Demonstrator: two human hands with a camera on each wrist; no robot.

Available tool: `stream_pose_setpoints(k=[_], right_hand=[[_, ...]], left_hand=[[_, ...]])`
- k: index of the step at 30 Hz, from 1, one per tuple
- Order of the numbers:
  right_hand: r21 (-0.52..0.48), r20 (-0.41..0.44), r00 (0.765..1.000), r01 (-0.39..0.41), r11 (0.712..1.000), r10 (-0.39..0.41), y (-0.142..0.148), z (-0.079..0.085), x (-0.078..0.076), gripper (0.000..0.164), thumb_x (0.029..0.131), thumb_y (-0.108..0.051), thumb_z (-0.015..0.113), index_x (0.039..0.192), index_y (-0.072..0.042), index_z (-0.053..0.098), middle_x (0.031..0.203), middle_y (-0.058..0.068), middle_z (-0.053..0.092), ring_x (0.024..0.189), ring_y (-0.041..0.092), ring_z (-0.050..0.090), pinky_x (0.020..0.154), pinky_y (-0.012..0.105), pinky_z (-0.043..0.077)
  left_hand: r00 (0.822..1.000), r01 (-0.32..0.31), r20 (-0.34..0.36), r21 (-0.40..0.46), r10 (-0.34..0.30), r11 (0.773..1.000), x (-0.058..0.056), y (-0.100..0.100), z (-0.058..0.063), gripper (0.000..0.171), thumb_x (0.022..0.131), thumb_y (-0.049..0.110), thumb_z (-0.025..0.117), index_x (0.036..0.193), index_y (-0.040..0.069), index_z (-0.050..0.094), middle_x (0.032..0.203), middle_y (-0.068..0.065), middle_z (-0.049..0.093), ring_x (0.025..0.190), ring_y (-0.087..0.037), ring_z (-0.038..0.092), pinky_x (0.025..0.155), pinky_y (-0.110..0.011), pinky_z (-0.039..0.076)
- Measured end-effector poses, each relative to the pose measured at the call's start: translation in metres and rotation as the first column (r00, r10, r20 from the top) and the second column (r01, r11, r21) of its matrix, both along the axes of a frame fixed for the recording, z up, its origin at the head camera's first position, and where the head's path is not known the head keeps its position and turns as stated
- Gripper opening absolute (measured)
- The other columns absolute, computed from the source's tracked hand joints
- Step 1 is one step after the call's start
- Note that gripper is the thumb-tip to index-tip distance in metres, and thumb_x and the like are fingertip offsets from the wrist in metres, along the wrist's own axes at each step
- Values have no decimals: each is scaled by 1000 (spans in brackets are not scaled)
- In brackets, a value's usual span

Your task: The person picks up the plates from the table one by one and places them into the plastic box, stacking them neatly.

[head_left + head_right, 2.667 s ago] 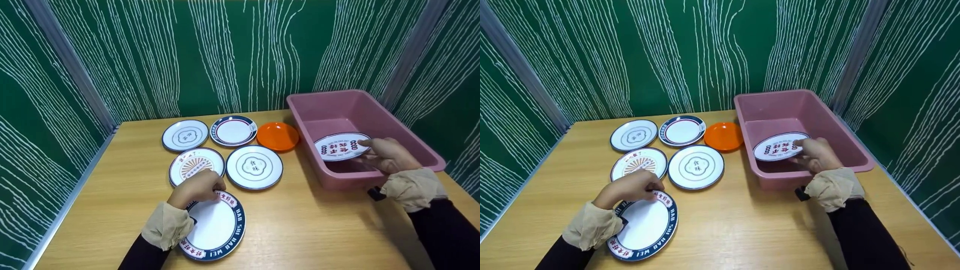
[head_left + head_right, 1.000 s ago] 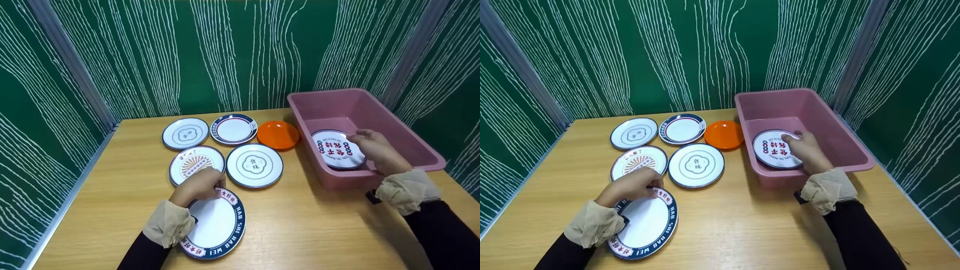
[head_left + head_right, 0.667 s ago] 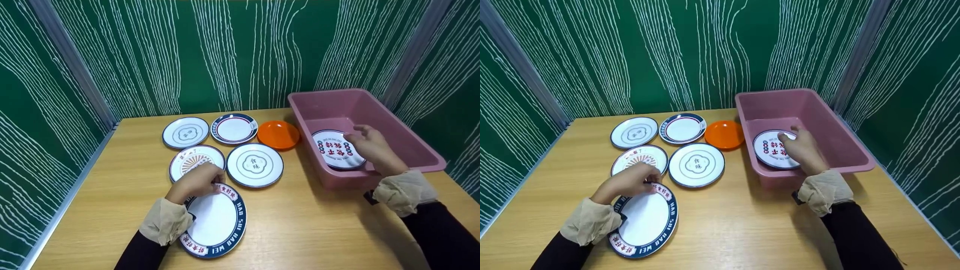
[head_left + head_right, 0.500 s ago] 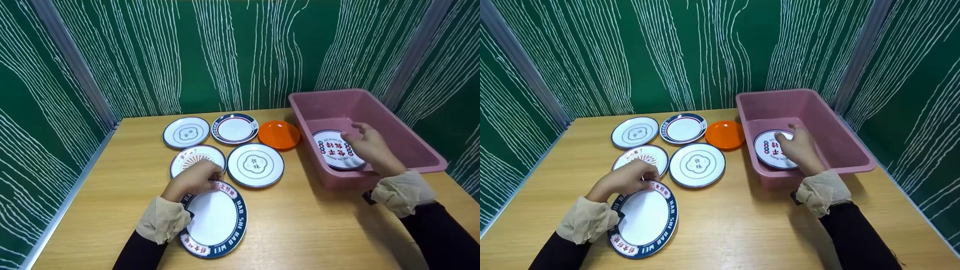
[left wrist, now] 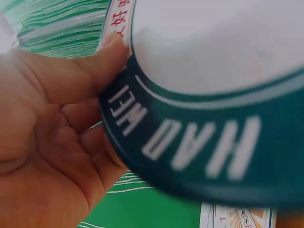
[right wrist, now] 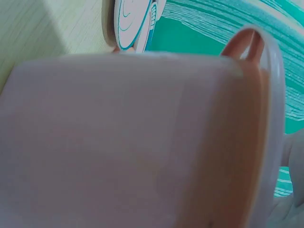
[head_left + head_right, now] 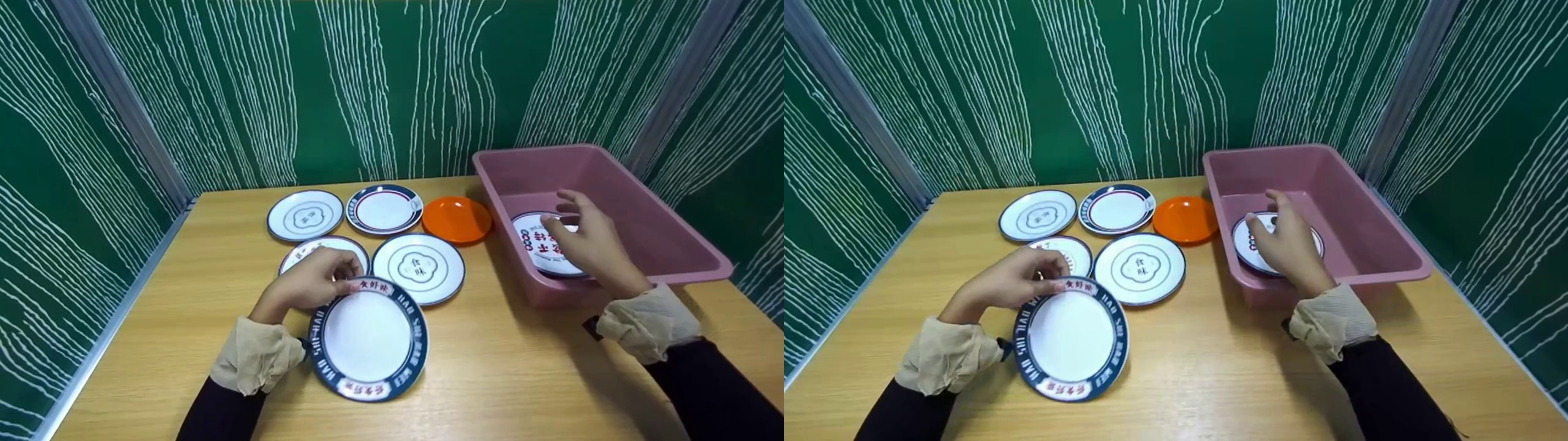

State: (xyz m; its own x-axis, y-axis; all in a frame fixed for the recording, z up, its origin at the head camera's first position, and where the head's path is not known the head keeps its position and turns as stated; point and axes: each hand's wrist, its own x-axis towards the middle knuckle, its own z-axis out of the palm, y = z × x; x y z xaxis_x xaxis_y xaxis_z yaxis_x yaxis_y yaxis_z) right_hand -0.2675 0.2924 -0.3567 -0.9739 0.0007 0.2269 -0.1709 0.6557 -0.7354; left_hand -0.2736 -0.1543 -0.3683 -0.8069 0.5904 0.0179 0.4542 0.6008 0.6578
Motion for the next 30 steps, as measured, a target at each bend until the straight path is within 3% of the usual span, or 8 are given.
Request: stream_pose_setpoints(k=[8, 11, 14, 17, 19, 25, 27, 30], right_hand=[[-10, -87, 995, -40, 999, 39, -19, 2, 6, 66, 104, -37, 57, 157, -7, 32, 149, 28, 47, 132, 46, 50, 105, 65, 44], [-12, -139, 989, -45, 999, 43, -27, 1, 7, 62, 103, -34, 59, 155, -7, 37, 148, 25, 49, 131, 43, 51, 106, 62, 45], [-9, -174, 983, -56, 998, 54, -35, 0, 8, 59, 103, -31, 60, 153, -8, 39, 146, 22, 51, 130, 40, 52, 106, 60, 46], [5, -213, 974, -71, 997, 70, -41, -2, 9, 57, 103, -28, 60, 153, -8, 40, 144, 22, 54, 125, 38, 56, 103, 59, 49], [9, -230, 970, -83, 997, 82, -47, -4, 10, 56, 104, -26, 59, 153, -7, 40, 143, 22, 54, 124, 38, 57, 102, 59, 49], [-54, -246, 966, -90, 994, 74, -65, -9, 13, 54, 105, -33, 58, 152, -10, 43, 144, 17, 55, 127, 35, 55, 109, 59, 44], [-100, -260, 964, -90, 991, 61, -74, -12, 14, 51, 105, -32, 58, 149, -10, 45, 141, 14, 57, 125, 32, 56, 110, 56, 44], [-174, -273, 960, -108, 979, 58, -87, -16, 14, 46, 105, -29, 58, 144, -5, 49, 133, 14, 62, 119, 28, 59, 107, 50, 48]], left_hand=[[989, -145, 9, 150, 145, 978, -1, -3, 2, 6, 98, 8, 69, 104, 10, 69, 98, -3, 68, 93, -20, 63, 81, -34, 55], [978, -208, 51, 228, 201, 951, 1, -2, 5, 8, 98, 8, 68, 107, 8, 69, 102, -6, 69, 96, -23, 63, 81, -34, 56], [962, -274, 94, 314, 257, 909, 2, 0, 8, 10, 99, 8, 67, 108, 6, 68, 104, -9, 69, 98, -25, 62, 82, -33, 56], [928, -373, 148, 388, 342, 843, 2, 2, 10, 11, 99, 7, 67, 109, 5, 67, 104, -11, 69, 98, -25, 61, 81, -30, 57], [896, -445, 199, 434, 398, 784, 1, 2, 11, 13, 99, 6, 66, 112, 3, 65, 106, -13, 67, 98, -25, 61, 80, -27, 57], [754, -657, 422, 504, 504, 561, -3, 1, 12, 22, 100, 8, 65, 121, 2, 61, 113, -15, 63, 99, -23, 63, 82, -25, 59], [713, -700, 475, 509, 516, 500, -4, 1, 13, 24, 101, 9, 65, 123, 3, 60, 115, -14, 63, 100, -22, 63, 83, -25, 59], [673, -738, 521, 517, 524, 434, -5, 2, 14, 24, 101, 10, 64, 124, 3, 60, 117, -13, 62, 102, -22, 63, 85, -25, 58]])
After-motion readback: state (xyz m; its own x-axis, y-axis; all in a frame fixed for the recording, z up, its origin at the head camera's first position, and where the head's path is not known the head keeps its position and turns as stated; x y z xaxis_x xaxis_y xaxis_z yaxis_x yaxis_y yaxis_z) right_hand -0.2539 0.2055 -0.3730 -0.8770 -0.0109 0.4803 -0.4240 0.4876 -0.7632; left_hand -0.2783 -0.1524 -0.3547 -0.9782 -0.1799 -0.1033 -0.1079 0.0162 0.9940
